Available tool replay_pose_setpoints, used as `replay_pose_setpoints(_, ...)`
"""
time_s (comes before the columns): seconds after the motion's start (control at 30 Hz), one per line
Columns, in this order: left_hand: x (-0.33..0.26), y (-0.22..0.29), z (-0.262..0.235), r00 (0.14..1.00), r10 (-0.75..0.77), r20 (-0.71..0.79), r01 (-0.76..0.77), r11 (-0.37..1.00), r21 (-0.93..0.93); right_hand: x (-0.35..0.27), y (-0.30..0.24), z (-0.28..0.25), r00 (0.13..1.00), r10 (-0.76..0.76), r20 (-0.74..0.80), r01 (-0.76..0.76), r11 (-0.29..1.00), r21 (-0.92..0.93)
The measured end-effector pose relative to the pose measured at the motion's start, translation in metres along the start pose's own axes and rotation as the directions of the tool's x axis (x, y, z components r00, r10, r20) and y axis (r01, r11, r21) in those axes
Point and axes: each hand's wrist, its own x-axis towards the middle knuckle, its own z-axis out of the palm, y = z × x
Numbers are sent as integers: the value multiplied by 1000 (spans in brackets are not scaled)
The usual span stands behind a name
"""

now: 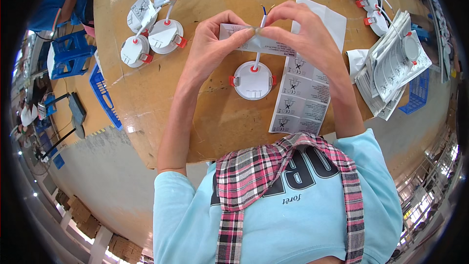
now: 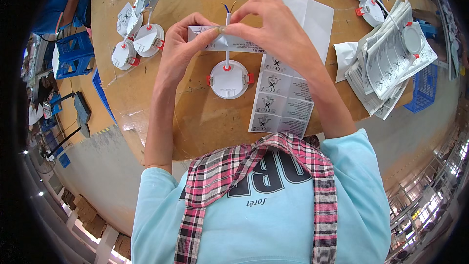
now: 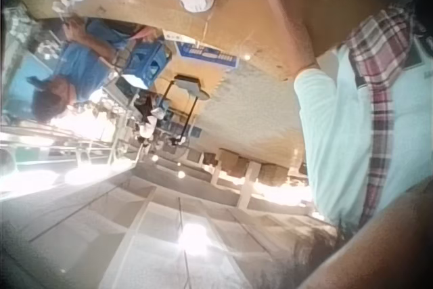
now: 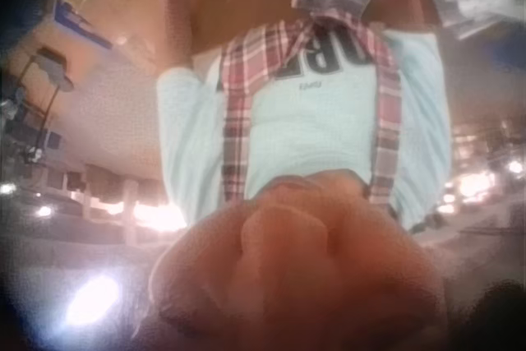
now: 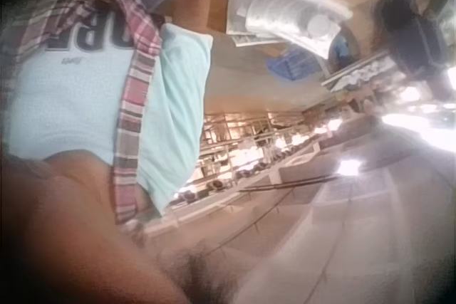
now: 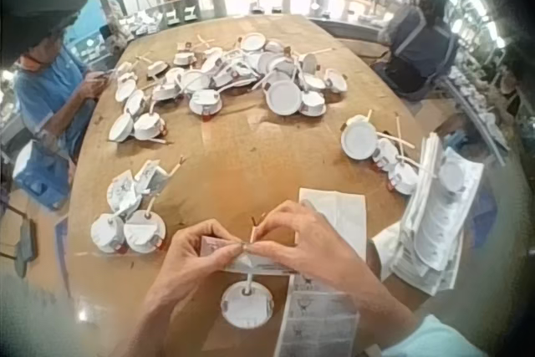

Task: Assembling individual LED lighting fixtures by applying adhesive labels and organizing wiring.

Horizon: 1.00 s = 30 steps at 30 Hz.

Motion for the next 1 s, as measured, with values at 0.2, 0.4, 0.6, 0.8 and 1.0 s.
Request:
replay_pose_setpoints(0.2,0,0,-1,1000,2,3,-2,998,55,4,12,9,969,115,217,-186,920,345)
replay_pose_setpoints(0.4,1,1,-3,998,-63,-8,64,995,79,7,18,12,974,32,224,-130,889,440)
replay_pose_setpoints(0.6,-7,-8,-8,926,44,-375,-60,998,-32,3,10,7,976,146,161,-205,866,455)
replay_pose_setpoints(0.8,-25,-11,33,944,17,-330,-86,977,-197,3,1,10,985,132,109,-168,874,456)
replay_pose_setpoints(1.0,-17,-12,42,980,-23,-196,-2,992,-124,1,10,9,997,51,50,-68,900,432)
